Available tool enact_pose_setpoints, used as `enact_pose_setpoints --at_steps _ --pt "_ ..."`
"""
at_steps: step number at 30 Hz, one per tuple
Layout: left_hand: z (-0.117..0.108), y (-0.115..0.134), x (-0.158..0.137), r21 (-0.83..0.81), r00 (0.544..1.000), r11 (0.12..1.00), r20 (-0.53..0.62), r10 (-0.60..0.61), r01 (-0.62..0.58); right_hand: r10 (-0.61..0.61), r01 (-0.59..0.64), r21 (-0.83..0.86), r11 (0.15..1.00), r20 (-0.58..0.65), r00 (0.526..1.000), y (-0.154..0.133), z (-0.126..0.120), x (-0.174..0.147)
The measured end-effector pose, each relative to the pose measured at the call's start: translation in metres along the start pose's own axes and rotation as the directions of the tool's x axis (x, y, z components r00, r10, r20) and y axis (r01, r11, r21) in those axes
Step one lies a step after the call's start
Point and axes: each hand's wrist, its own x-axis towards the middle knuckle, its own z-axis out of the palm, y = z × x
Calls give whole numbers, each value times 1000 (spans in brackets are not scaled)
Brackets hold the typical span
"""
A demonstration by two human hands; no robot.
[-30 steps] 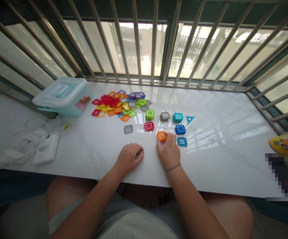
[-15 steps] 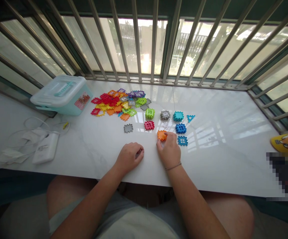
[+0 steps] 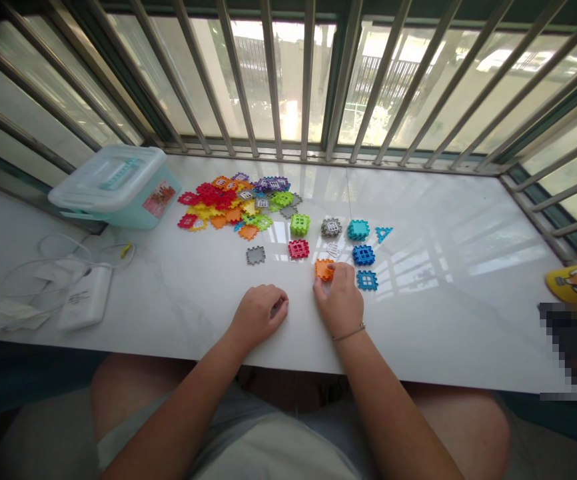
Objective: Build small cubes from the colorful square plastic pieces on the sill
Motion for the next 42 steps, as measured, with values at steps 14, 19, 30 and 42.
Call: enact_pose_setpoints --at_steps 14,19,30,42 --pt "-1 0 1 -10 1000 1000 5 -10 10 19 -19 7 1000 -11 1000 1 1 1" --pt "0 0 0 -7 1000 1000 10 -14 14 17 -17 11 1000 -17 1000 0 1 1" --pt "-1 0 1 4 1000 1000 15 -11 11 38 -38 -13 999 22 999 0 1 1" --pt "-1 0 0 5 1000 1000 13 -4 3 30 -30 2 1000 9 1000 1 1 1"
